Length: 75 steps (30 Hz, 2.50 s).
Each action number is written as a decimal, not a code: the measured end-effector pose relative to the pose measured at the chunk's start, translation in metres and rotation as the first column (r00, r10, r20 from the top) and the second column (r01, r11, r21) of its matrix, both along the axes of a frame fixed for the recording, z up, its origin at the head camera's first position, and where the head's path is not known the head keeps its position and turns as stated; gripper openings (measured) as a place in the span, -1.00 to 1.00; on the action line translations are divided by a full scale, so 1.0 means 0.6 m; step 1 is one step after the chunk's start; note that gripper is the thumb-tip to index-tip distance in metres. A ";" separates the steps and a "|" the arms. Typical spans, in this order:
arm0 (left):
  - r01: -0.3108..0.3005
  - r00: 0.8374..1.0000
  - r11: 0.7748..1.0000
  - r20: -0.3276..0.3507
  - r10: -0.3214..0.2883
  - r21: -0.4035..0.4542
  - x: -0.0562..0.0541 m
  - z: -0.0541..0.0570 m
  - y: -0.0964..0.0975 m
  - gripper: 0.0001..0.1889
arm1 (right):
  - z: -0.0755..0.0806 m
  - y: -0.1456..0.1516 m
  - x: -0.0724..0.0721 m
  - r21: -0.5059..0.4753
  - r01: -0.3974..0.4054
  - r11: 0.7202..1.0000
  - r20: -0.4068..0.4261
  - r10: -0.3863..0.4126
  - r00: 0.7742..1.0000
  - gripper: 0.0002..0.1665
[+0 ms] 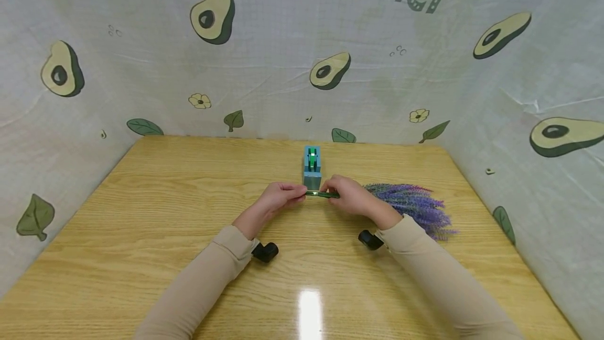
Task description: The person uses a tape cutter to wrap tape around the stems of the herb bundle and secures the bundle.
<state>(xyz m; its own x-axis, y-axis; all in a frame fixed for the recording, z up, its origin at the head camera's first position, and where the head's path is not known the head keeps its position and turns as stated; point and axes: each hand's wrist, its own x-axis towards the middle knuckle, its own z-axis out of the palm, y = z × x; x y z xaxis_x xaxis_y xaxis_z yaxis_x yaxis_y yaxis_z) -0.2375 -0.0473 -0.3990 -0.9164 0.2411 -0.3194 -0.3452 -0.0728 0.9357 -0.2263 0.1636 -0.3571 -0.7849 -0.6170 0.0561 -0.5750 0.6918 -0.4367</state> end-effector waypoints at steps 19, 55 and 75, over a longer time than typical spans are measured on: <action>0.040 0.998 0.999 -0.041 -0.040 0.001 -0.002 -0.007 0.003 -0.65 | -0.001 -0.008 0.002 0.041 0.053 0.998 -0.003 -0.053 0.999 -0.78; 0.050 0.990 0.950 -0.113 -0.089 -0.307 -0.023 0.004 -0.002 -0.76 | -0.007 0.000 -0.027 -0.019 -0.012 1.000 0.021 0.013 1.000 -0.78; -0.020 0.998 0.978 -0.069 0.006 -0.208 -0.032 -0.001 0.005 -0.78 | -0.012 0.012 -0.039 0.021 0.011 1.000 0.046 -0.012 0.999 -0.72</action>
